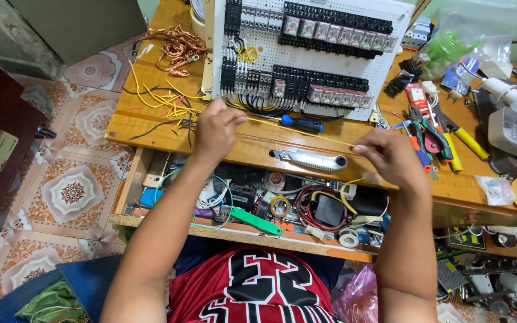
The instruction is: Wiring an electrical panel by stripping insulation from wires and connecting them to terminals
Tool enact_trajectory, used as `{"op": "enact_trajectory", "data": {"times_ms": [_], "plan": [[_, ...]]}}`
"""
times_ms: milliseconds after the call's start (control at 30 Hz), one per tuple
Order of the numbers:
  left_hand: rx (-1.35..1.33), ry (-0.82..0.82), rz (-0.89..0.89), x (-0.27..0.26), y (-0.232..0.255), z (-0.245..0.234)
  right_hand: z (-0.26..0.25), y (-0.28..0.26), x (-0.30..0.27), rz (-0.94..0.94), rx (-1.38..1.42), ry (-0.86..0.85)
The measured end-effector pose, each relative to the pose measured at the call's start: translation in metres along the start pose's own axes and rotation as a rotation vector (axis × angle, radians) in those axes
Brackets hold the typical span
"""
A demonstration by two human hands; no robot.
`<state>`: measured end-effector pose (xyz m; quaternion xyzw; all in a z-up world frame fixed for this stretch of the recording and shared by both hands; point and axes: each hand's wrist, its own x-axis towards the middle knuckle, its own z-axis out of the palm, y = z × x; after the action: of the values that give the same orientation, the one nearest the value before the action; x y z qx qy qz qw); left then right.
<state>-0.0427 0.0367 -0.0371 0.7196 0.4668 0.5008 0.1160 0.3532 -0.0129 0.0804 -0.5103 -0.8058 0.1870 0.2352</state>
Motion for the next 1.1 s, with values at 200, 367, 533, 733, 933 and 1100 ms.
{"op": "enact_trajectory", "data": {"times_ms": [200, 367, 533, 733, 933, 1100], "plan": [[-0.018, -0.077, 0.025, 0.007, 0.001, -0.023, -0.017, 0.039, -0.013, 0.255, 0.049, 0.038], [0.041, -0.356, -0.004, 0.008, 0.009, -0.026, 0.004, 0.058, -0.006, 0.266, -0.209, -0.045], [0.161, -0.469, -0.037, 0.008, 0.025, -0.033, 0.003, 0.021, -0.004, 0.180, -0.433, -0.021], [0.228, -0.496, -0.028, 0.004, 0.015, -0.024, 0.034, -0.047, 0.004, -0.336, -0.243, 0.103], [0.185, -0.483, -0.048, 0.005, 0.014, -0.026, 0.092, -0.047, 0.017, -0.350, -0.346, -0.147], [0.174, -0.506, -0.097, 0.006, 0.015, -0.026, 0.094, -0.040, 0.020, -0.284, -0.359, -0.164]]}}
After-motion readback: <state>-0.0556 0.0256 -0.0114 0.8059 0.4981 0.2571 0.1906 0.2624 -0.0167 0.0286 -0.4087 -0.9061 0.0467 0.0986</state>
